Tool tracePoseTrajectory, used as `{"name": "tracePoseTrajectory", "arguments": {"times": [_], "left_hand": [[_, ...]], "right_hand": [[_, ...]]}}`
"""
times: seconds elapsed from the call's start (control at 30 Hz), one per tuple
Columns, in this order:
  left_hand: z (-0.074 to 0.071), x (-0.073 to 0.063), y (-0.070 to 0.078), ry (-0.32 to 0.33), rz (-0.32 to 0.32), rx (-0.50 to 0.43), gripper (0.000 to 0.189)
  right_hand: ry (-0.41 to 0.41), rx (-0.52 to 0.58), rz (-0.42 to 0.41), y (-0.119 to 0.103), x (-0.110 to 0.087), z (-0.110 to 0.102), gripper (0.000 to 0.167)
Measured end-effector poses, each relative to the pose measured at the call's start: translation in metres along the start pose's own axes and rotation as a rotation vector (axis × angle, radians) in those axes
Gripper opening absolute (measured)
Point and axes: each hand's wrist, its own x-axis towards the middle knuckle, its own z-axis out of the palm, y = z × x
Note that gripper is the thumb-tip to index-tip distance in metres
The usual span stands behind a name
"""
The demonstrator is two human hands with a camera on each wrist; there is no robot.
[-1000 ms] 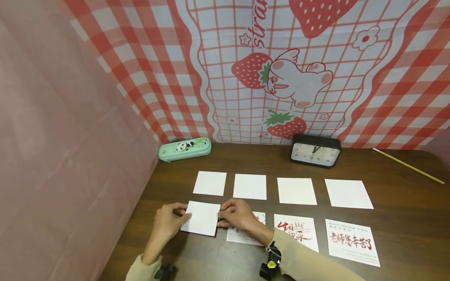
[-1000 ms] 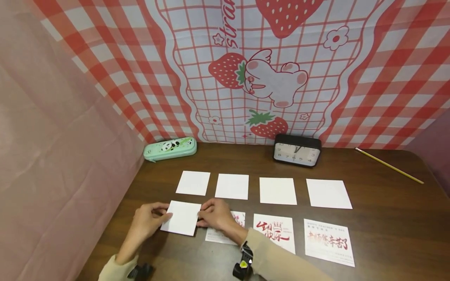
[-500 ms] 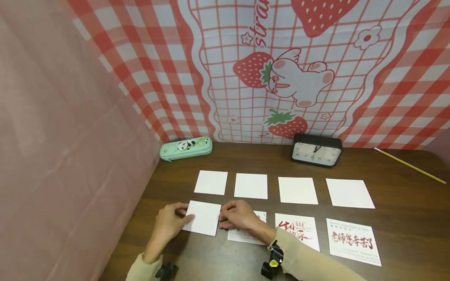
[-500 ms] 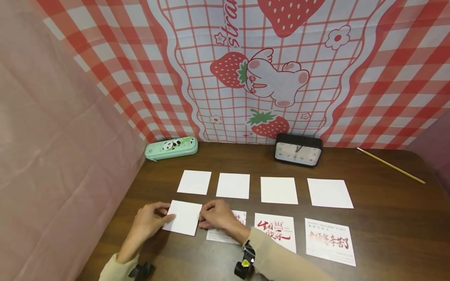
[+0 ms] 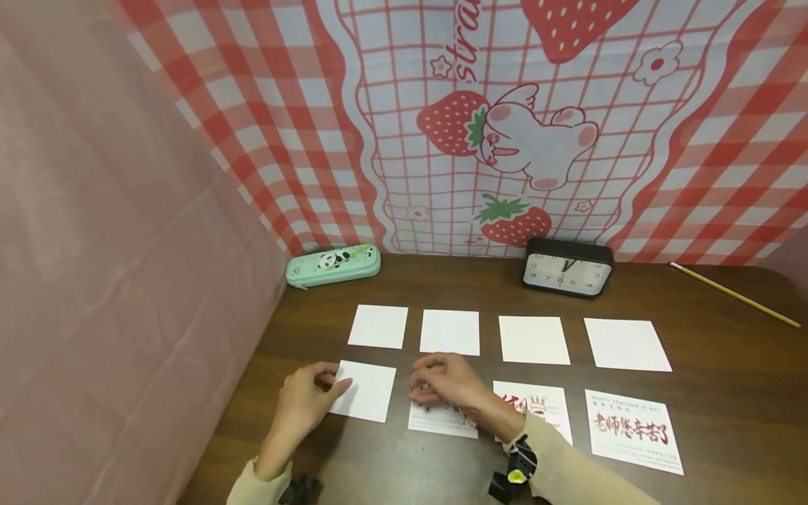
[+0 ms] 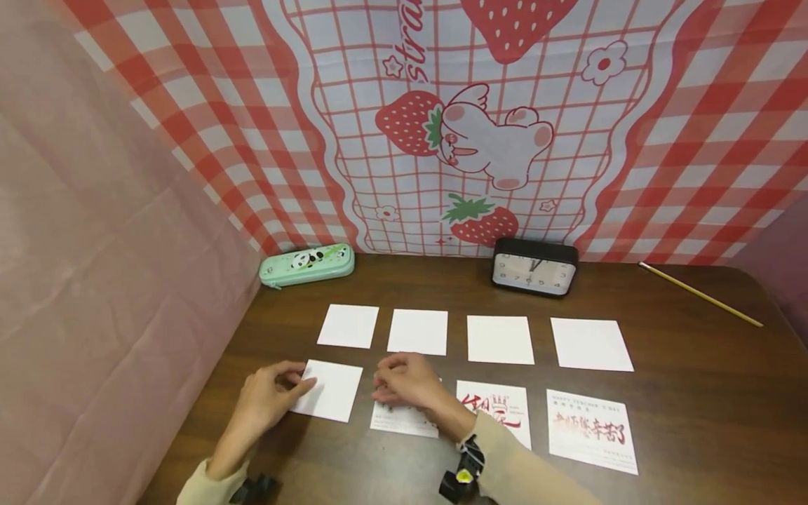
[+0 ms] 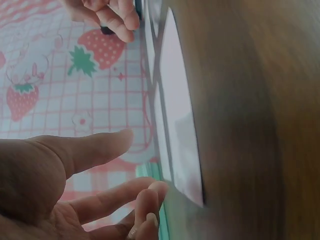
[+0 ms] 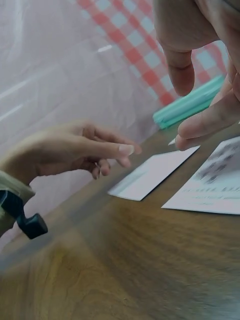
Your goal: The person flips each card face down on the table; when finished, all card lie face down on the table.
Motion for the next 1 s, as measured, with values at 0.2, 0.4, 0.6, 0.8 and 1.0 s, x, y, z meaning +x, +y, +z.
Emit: {"name": "tracePoseTrajectory", "arguments": {"times": [0.2,0.4,0.6,0.8,1.0], "left_hand": [[0.011,-0.005,0.019,0.0,0.107,-0.16,0.03],[0.027,-0.01,0.038,-0.052,0.186,-0.31,0.025],[0.04,-0.018,0.052,-0.114,0.212,-0.355,0.028],[0.052,-0.026,0.058,-0.184,0.215,-0.375,0.038],[0.058,-0.035,0.064,-0.217,0.203,-0.392,0.049]], "right_hand": [[0.042,-0.023,-0.003,-0.004,-0.012,-0.021,0.04],[0.062,-0.038,-0.008,-0.002,-0.025,-0.04,0.041],[0.059,-0.052,-0.013,0.004,-0.041,-0.056,0.045],[0.069,-0.084,-0.018,0.01,-0.057,-0.07,0.047],[0.073,-0.074,-0.022,0.013,-0.072,-0.08,0.049]]}}
